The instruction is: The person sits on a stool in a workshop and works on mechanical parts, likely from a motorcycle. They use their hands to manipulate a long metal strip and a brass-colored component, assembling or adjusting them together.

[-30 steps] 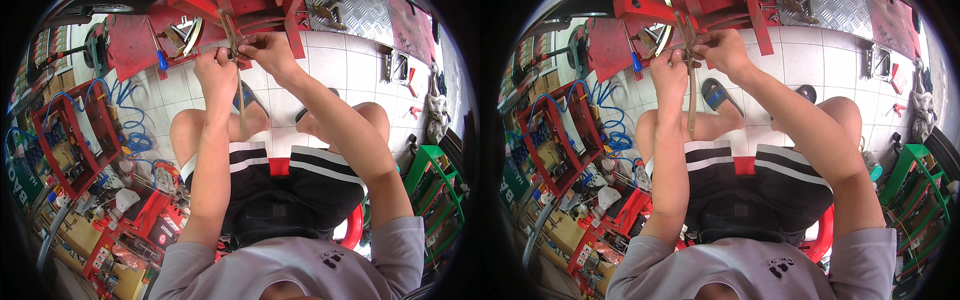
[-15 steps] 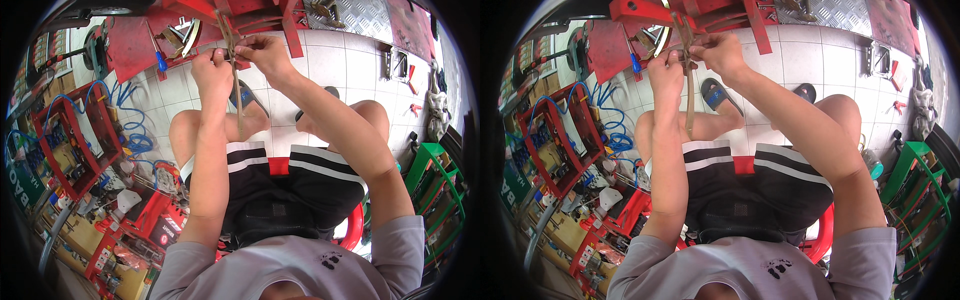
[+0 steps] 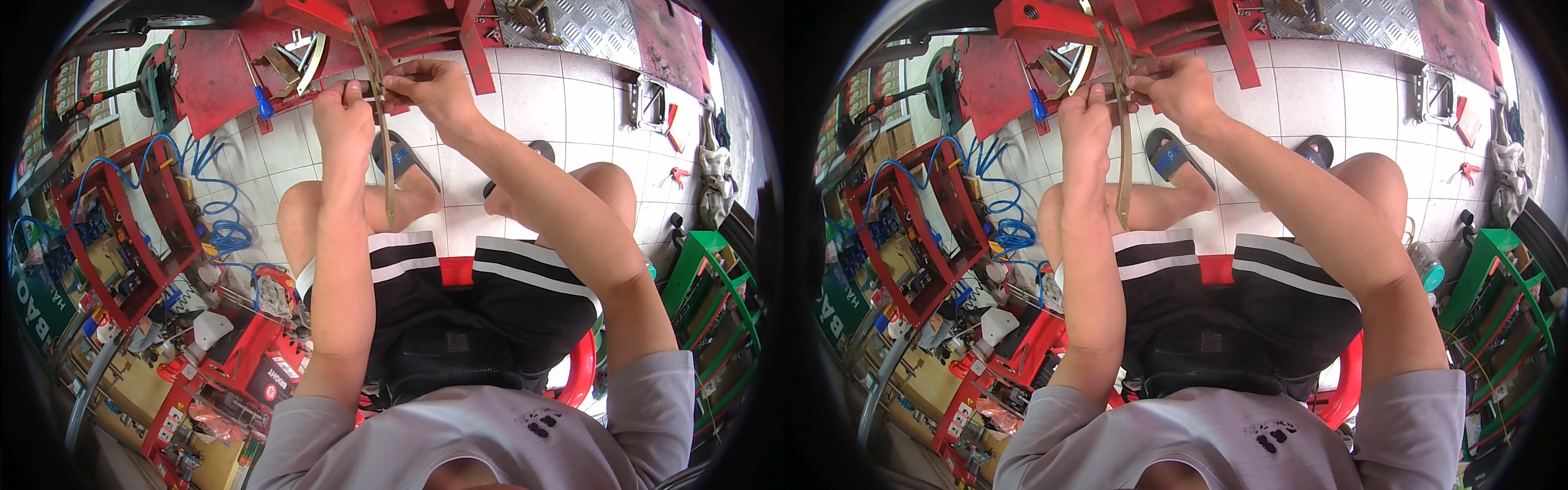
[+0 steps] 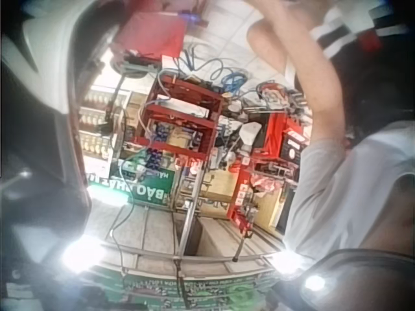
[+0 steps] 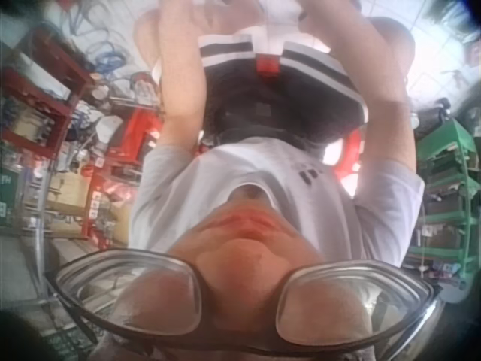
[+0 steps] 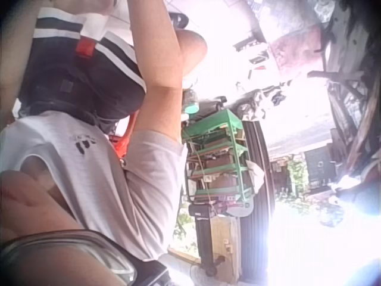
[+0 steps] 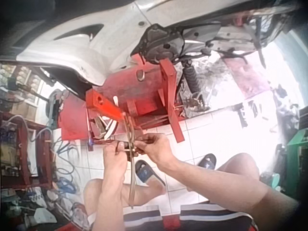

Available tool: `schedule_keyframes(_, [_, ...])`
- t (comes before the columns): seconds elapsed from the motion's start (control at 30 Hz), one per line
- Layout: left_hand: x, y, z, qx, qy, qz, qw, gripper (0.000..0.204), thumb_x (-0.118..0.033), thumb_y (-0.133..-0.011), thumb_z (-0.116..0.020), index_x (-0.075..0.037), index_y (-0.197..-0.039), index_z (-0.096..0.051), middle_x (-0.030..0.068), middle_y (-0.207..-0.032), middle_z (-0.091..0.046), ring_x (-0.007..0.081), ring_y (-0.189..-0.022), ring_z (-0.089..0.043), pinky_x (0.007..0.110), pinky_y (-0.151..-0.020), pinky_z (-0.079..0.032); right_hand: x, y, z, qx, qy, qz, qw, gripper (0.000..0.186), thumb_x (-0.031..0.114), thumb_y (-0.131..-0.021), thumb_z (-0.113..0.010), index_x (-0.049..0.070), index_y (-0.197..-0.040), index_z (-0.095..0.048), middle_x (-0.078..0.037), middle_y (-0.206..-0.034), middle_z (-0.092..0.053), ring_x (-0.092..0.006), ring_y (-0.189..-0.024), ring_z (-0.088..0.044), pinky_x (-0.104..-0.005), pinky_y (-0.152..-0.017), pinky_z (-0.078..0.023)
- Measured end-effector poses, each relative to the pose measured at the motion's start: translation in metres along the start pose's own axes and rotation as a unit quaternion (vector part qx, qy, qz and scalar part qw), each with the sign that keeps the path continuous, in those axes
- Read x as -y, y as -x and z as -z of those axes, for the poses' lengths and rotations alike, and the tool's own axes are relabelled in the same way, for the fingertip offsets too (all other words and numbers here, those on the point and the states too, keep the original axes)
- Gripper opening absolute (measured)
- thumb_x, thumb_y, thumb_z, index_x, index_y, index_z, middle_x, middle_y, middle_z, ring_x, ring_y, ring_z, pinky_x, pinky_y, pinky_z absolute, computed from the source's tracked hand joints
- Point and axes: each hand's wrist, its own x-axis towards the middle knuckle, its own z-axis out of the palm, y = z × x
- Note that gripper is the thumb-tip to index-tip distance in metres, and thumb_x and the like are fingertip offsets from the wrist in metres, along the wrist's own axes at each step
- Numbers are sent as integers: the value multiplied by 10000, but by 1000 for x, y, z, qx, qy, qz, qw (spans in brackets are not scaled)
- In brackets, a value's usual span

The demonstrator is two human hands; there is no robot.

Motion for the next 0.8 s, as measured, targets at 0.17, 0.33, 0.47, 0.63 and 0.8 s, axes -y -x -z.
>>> schedule_keyframes(0.17, [-2, 1, 4, 12, 52, 22, 998, 311, -116, -1024, -368, 73, -1077, -610, 126, -927, -678, 181, -735, -643, 304, -716, -521, -2, 3, 0, -5, -20, 16, 1000, 144, 24, -852, -703, -83, -940, -665, -135, -848, -687, -177, -758, -682, -284, -735, -576])
schedule_keyframes(0.33, [-2, 5, 6, 11, 93, 14, 996, 314, -134, -1027, -374, 68, -1039, -614, 122, -907, -677, 173, -725, -634, 297, -687, -502, 7, 10, -4, -21, 55, 47, 997, 163, 37, -846, -704, -70, -968, -690, -132, -880, -713, -159, -800, -686, -265, -743, -556])
schedule_keyframes(0.47, [3, 5, 7, 5, 136, -5, 991, 332, -121, -1021, -366, 80, -939, -617, 142, -849, -667, 182, -677, -650, 311, -625, -513, 5, 16, -3, -37, 149, 153, 976, 180, 38, -842, -695, -52, -998, -702, -131, -922, -728, -142, -814, -695, -252, -739, -550])
schedule_keyframes(0.63, [8, 3, 10, 13, 173, 3, 985, 301, -133, -1026, -371, 67, -947, -582, 154, -854, -662, 200, -700, -657, 323, -647, -518, 7, 18, -6, -38, 193, 168, 966, 202, 45, -828, -704, -43, -1009, -702, -135, -928, -728, -147, -791, -701, -258, -711, -564])
schedule_keyframes(0.8, [8, 4, 12, 26, 192, 10, 981, 270, -150, -1029, -379, 43, -943, -548, 162, -852, -662, 225, -715, -665, 339, -676, -522, 1, 15, -6, -27, 188, 194, 962, 223, 45, -817, -706, -42, -1022, -694, -129, -933, -724, -154, -789, -703, -273, -693, -586])
